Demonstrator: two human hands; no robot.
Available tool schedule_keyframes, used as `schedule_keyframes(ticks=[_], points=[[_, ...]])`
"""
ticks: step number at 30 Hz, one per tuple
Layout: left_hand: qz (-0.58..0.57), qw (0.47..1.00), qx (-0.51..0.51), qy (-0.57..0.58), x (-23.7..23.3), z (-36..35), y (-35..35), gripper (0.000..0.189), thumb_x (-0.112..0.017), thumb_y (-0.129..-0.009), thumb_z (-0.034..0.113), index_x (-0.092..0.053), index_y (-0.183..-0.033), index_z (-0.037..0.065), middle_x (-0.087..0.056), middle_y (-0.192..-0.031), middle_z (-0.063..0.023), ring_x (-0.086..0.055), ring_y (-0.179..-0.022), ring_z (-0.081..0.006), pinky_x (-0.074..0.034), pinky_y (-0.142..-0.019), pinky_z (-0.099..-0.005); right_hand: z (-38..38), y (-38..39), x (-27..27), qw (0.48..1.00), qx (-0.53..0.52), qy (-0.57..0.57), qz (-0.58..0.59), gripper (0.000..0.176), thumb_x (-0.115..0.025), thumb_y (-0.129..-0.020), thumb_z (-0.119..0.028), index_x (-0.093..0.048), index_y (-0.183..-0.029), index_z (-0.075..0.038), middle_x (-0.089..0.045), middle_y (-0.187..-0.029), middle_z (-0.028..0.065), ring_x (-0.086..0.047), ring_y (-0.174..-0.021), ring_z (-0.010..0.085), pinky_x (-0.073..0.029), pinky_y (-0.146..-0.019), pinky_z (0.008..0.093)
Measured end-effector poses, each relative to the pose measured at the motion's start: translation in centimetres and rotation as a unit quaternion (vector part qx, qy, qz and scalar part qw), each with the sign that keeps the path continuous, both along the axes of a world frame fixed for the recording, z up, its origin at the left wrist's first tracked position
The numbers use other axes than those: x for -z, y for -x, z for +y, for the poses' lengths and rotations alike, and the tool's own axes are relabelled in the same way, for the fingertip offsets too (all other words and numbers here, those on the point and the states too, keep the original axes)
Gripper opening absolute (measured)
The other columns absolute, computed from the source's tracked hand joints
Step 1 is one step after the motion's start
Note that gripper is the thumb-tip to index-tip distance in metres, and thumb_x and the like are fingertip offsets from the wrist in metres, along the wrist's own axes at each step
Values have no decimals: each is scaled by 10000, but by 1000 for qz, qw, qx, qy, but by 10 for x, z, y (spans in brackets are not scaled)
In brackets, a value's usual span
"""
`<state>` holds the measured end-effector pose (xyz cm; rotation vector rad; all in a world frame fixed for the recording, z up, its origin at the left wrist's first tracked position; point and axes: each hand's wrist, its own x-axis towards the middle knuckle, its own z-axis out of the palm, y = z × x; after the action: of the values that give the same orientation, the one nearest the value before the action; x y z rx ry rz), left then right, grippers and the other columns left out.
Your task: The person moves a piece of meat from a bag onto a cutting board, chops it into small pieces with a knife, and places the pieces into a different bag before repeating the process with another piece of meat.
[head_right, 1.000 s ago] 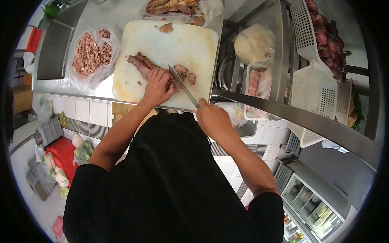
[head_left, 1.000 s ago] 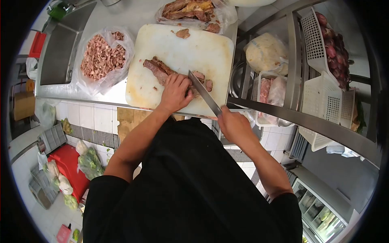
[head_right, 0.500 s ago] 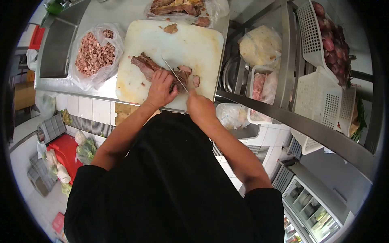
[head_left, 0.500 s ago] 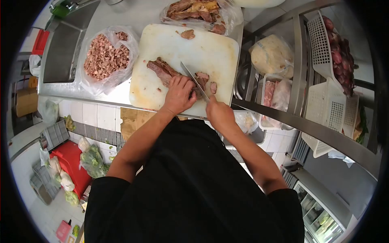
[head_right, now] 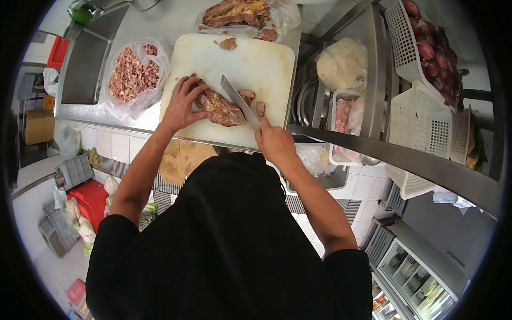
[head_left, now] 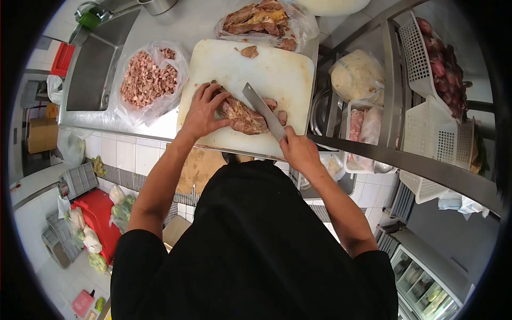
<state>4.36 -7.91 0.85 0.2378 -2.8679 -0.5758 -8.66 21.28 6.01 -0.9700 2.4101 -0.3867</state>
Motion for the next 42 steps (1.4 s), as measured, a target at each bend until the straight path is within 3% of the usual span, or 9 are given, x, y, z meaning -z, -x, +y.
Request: schedule_keyframes(ticks=[4,6,9,15,21,27,34,39,42], points=[[17,999,-50,-11,9,24,-2,805,-916,-659,418,-615,-1359,160,-488,-1449,-156,-385,-1400,-454,-390,-1162,-542,5,4,-20,999,-6,36,30,242,-555,-998,-241,-566,-1087,-17,-685,-725,255,-690,-709,477,-542,-686,581],[28,998,-54,-30,5,32,-2,797,-895,-679,475,-616,-1359,167,-499,-1430,-158,-391,-1396,-445,-338,-1188,-573,11,4,-32,997,31,58,40,242,-558,-997,-244,-571,-1080,-17,-680,-714,254,-686,-704,473,-534,-681,580],[46,996,-65,41,-11,46,3,651,-831,-768,433,-633,-1310,131,-520,-1387,-154,-422,-1375,-418,-285,-1194,-585,24,6,-57,999,15,35,19,238,-558,-999,-250,-572,-1066,-22,-679,-708,251,-683,-698,468,-528,-681,583],[139,989,23,-46,5,86,30,306,-682,-800,225,-644,-1069,84,-603,-1159,-115,-545,-1143,-331,-357,-1080,-523,42,-3,-76,998,-31,-49,5,220,-551,-1002,-235,-564,-1056,-22,-684,-731,255,-682,-728,479,-526,-701,583],[118,992,-3,-42,21,92,35,317,-692,-788,251,-645,-1050,79,-628,-1168,-101,-553,-1142,-306,-365,-1064,-516,27,-4,-86,995,-65,-75,-2,225,-523,-1010,-216,-553,-1077,-4,-692,-753,267,-697,-740,471,-544,-708,574],[97,994,-17,-41,21,93,35,320,-686,-782,263,-651,-1048,87,-634,-1166,-96,-553,-1146,-299,-362,-1067,-517,-45,8,-12,996,-62,-33,51,238,-495,-1007,-196,-550,-1072,26,-704,-781,279,-714,-736,459,-559,-698,585],[84,995,-16,-42,22,91,35,328,-697,-771,255,-650,-1049,87,-630,-1163,-96,-547,-1157,-304,-360,-1072,-519,14,-4,-68,992,-77,-92,-23,224,-493,-1010,-185,-552,-1056,26,-704,-765,279,-720,-751,464,-567,-715,580],[105,993,-7,-55,21,92,36,333,-709,-761,244,-646,-1046,84,-625,-1156,-98,-547,-1154,-306,-363,-1073,-513,-3,-3,12,998,-43,-49,18,256,-535,-1007,-209,-538,-1148,5,-680,-724,267,-694,-711,473,-541,-651,586],[95,994,-10,-54,21,92,35,334,-716,-753,236,-645,-1041,83,-624,-1152,-99,-548,-1149,-306,-366,-1071,-507,-47,5,7,998,-44,-24,45,253,-533,-1006,-213,-534,-1138,3,-676,-716,266,-694,-730,477,-544,-679,587]])
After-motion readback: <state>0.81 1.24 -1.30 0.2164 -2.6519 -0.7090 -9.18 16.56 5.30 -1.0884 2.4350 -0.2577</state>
